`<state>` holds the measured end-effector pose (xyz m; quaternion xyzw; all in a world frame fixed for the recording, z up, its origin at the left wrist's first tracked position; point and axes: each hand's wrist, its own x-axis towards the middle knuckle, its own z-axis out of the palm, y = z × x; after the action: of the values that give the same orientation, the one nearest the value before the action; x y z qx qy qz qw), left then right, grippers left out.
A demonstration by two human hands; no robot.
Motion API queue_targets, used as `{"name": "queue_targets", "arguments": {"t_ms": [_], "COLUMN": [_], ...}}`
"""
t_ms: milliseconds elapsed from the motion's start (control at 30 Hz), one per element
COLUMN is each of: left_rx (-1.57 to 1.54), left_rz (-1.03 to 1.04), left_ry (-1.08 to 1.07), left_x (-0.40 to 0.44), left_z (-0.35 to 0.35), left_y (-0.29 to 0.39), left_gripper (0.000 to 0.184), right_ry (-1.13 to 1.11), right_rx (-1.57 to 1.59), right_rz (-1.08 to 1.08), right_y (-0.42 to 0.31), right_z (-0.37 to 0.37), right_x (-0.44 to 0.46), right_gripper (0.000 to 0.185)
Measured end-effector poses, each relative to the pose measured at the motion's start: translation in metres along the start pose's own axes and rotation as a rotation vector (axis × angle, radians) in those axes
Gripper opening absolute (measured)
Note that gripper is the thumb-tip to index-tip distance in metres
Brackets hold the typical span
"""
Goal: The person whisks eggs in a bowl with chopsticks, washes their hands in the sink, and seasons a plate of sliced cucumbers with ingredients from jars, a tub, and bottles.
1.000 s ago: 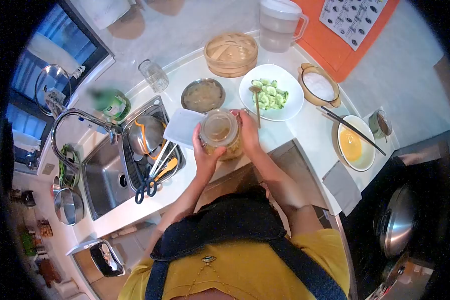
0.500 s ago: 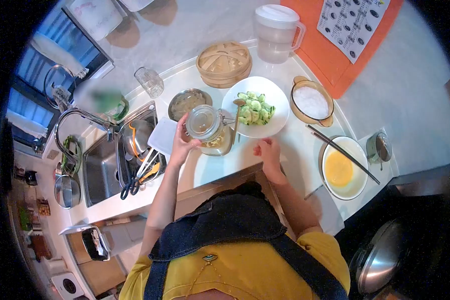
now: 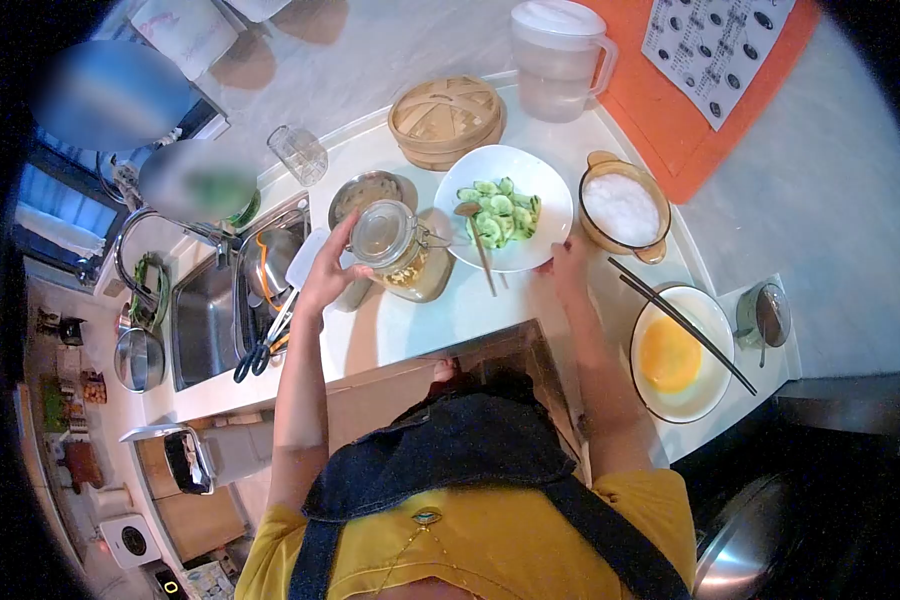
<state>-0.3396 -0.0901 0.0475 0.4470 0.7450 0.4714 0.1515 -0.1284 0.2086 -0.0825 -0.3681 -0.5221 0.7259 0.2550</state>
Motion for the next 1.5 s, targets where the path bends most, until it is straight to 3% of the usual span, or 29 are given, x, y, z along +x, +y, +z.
{"name": "queue_targets", "arguments": {"t_ms": [167,233,267,333,367,433,467,533,567,633,700,767,833,867,933,1000,1100,1233,1300,1333,1400,1433,1500], "left_rx": [0.150,0.310,0.309,0.283,0.280,0.263,0.262,-0.201,-0.199,-0.977,-0.949,-1.167,-1.217,-1.264,-1.231,-1.198,-1.074,-1.215,-1.268,-1.249,-1.229,-1.203,-1.174], "left_rz": [0.179,0.167,0.168,0.254,0.247,0.293,0.288,0.091,0.085,0.000,-0.060,-0.043,-0.021,0.012,0.048,0.084,-0.001,-0.124,-0.210,-0.214,-0.230,-0.205,-0.184], "left_ry": [-0.028,0.073,0.075,0.173,0.177,0.279,0.287,0.438,0.444,0.492,0.514,0.510,0.498,0.481,0.478,0.470,0.418,0.531,0.547,0.595,0.634,0.663,0.674], "left_x": [0.010,0.011,0.012,0.012,0.011,0.011,0.011,0.012,0.013,0.014,0.009,0.005,0.002,0.001,-0.003,-0.006,-0.006,-0.001,0.004,0.006,0.008,0.009,0.010], "left_z": [0.009,0.015,0.015,0.017,0.019,0.021,0.023,0.025,0.025,0.027,0.027,0.027,0.029,0.030,0.034,0.038,0.042,0.055,0.057,0.056,0.059,0.061,0.065], "left_y": [0.026,0.023,0.019,0.011,0.007,-0.001,-0.008,-0.024,-0.032,-0.035,-0.035,-0.036,-0.041,-0.044,-0.048,-0.049,-0.043,-0.048,-0.050,-0.048,-0.049,-0.053,-0.059], "left_gripper": [0.098,0.089,0.089,0.080,0.080,0.069,0.069,0.061,0.061,0.062,0.071,0.071,0.075,0.080,0.072,0.066,0.068,0.060,0.055,0.048,0.042,0.040,0.037], "right_ry": [0.162,0.364,0.364,-0.097,-0.105,-0.500,-0.510,-0.804,-0.813,-0.892,-0.914,-0.937,-0.461,-0.333,-0.095,-0.036,-0.120,-0.150,-0.353,-0.342,-0.344,-0.333,-0.375], "right_rx": [-0.282,-0.881,-0.882,-1.172,-1.175,-1.236,-1.238,-1.349,-1.346,-1.353,-1.289,-1.224,-0.857,-0.434,-0.066,0.176,0.253,0.124,0.249,0.247,-0.246,-0.245,-0.625], "right_rz": [-0.104,-0.984,-0.986,-1.142,-1.142,-1.221,-1.225,-1.268,-1.269,-1.286,-1.290,-1.284,-1.240,-0.728,-0.611,-0.616,-0.647,-0.627,-0.612,-0.611,-0.686,-0.682,-0.858], "right_y": [0.001,-0.004,-0.010,-0.024,-0.033,-0.051,-0.060,-0.073,-0.076,-0.078,-0.077,-0.069,-0.059,-0.054,-0.096,-0.125,-0.146,-0.146,-0.133,-0.127,-0.118,-0.117,-0.116], "right_z": [-0.006,-0.001,0.000,-0.003,-0.001,0.005,0.009,0.021,0.025,0.029,0.032,0.030,0.031,0.028,0.046,0.053,0.061,0.105,0.119,0.122,0.125,0.127,0.131], "right_x": [0.018,0.000,-0.008,-0.019,-0.021,-0.021,-0.019,-0.015,-0.014,-0.011,-0.009,-0.006,-0.007,-0.012,-0.039,-0.055,-0.081,-0.122,-0.126,-0.128,-0.133,-0.134,-0.134], "right_gripper": [0.023,0.029,0.029,0.033,0.033,0.041,0.041,0.039,0.039,0.036,0.030,0.025,0.013,0.011,0.016,0.022,0.026,0.027,0.016,0.016,0.011,0.011,0.016]}}
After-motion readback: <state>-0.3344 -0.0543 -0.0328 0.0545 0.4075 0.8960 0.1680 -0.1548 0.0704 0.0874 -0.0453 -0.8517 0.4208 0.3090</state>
